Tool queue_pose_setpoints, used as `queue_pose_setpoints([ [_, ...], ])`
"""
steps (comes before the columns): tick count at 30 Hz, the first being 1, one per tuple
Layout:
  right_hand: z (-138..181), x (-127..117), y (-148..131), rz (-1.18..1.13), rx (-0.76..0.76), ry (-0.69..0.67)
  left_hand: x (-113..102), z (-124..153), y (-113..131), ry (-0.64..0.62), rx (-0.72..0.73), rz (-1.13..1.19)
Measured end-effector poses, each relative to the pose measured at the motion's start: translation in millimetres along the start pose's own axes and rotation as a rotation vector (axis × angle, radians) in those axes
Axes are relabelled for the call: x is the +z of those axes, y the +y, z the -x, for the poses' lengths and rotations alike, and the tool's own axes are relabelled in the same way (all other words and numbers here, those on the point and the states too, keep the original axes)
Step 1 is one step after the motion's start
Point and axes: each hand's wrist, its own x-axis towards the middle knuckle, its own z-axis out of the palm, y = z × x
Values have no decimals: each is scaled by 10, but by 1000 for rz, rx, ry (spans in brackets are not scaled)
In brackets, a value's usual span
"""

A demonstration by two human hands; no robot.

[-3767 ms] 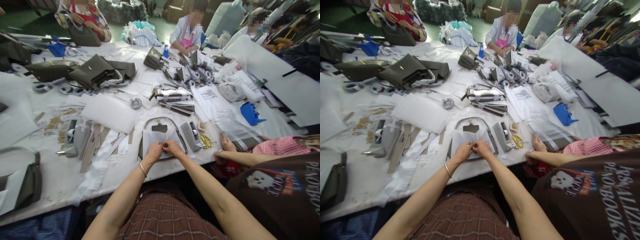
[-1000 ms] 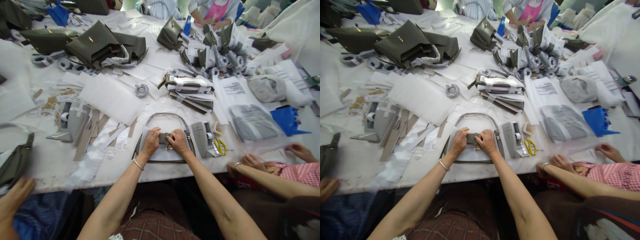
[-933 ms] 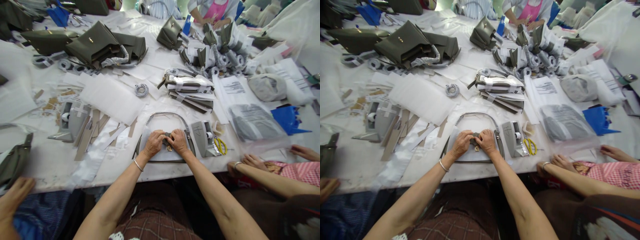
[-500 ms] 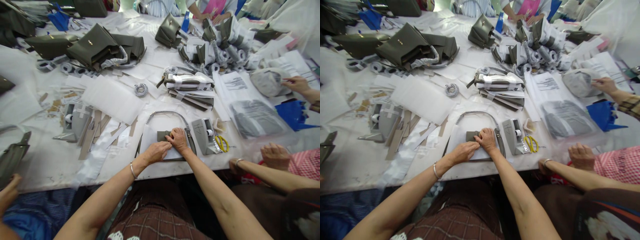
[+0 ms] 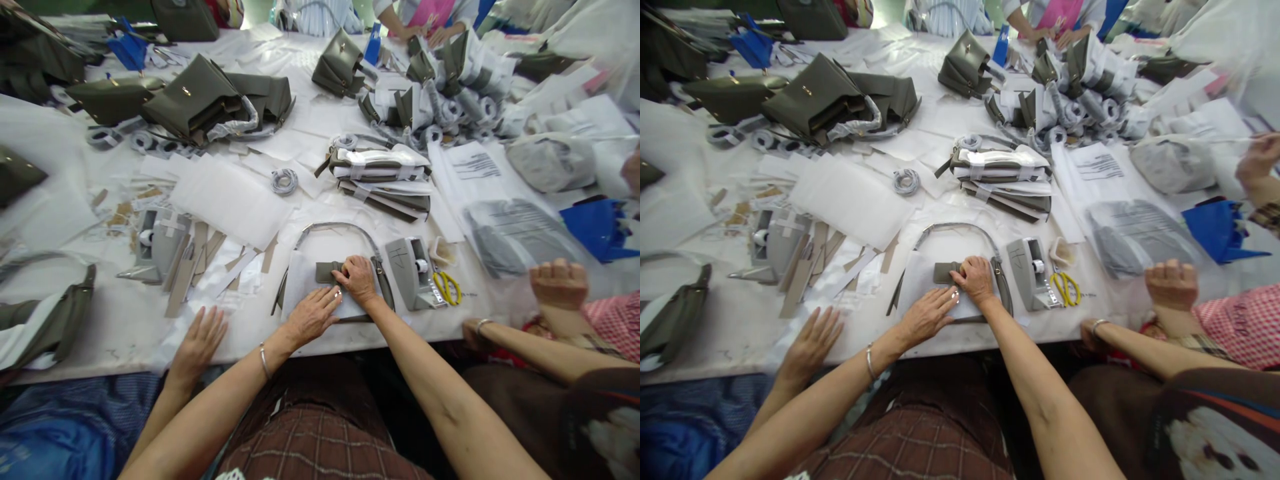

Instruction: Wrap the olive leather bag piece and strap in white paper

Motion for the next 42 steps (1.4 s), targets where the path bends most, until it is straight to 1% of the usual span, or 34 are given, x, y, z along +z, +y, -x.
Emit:
queue_pose_setpoints([
  [4,13,3,4,-20,1,-4,-3,2,36,-5,-31,-47],
  [9,39,18,20,-54,-28,5,-64,23,141,-65,-53,-110],
  [14,20,30,35,-93,-35,12,-55,-13,196,-88,-104,-136],
  [16,-3,-13,26,-112,-42,8,-52,-29,182,-88,-95,-129],
  [19,-3,-159,-8,-174,-69,-5,-51,-33,153,-73,-82,-128],
  [21,45,-276,-42,-266,-100,-74,-42,-25,142,-54,-88,-131],
  [24,162,-390,-89,-455,-146,-303,-2,-2,130,-20,-86,-127],
  [26,229,-406,-102,-518,-141,-400,32,21,118,16,-74,-123],
  [31,276,-357,-57,-552,-77,-435,95,97,104,91,-23,-123],
  [33,283,-327,-35,-553,-57,-439,117,105,128,87,-22,-117],
  [35,302,-291,-26,-511,-76,-429,145,89,175,66,-57,-122],
  [39,345,-241,-30,-357,-170,-404,198,26,272,28,-157,-166],
  [42,323,-261,-25,-256,-239,-413,217,9,288,-2,-148,-173],
])
